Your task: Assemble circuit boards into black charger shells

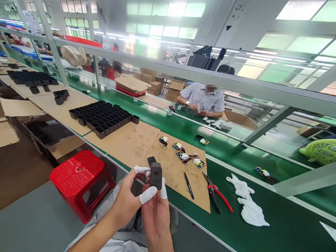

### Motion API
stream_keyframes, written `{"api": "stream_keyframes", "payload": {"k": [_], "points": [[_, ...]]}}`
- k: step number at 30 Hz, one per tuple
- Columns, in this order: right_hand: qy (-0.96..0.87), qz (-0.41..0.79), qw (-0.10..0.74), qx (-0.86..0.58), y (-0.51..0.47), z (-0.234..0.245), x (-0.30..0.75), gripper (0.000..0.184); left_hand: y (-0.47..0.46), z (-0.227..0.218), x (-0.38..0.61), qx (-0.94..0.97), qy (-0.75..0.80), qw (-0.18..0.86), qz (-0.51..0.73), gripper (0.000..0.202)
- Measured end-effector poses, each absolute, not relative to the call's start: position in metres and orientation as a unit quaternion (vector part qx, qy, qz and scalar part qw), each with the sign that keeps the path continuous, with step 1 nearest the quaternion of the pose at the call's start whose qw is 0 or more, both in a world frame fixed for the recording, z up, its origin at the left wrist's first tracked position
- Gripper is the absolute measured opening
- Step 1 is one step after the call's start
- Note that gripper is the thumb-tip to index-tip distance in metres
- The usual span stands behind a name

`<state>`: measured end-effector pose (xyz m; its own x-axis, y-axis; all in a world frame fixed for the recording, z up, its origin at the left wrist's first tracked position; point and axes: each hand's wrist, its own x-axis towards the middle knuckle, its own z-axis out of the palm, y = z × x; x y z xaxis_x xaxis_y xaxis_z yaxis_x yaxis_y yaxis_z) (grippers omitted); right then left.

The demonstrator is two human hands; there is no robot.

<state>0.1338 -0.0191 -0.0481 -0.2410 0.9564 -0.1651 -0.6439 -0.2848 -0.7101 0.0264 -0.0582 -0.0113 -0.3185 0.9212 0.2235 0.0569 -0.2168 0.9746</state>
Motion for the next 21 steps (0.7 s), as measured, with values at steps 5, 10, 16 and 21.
{"api": "stream_keyframes", "payload": {"k": [5, 10, 16, 21], "points": [[-0.243, 0.749, 0.536, -0.305, -0.034, -0.045, 0.116, 0.048, -0.054, -0.007, 0.018, 0.447, 0.483, 0.403, 0.636, 0.049], [-0.214, 0.750, 0.546, -0.305, -0.043, -0.034, 0.108, 0.047, -0.055, -0.001, 0.015, 0.394, 0.452, 0.421, 0.681, 0.056], [-0.280, 0.709, 0.568, -0.311, -0.046, -0.025, 0.103, 0.045, -0.059, 0.000, 0.011, 0.373, 0.450, 0.454, 0.672, 0.053], [-0.351, 0.599, 0.619, -0.368, -0.028, -0.031, 0.113, 0.046, -0.060, -0.016, 0.000, 0.417, 0.497, 0.376, 0.662, 0.046]]}}
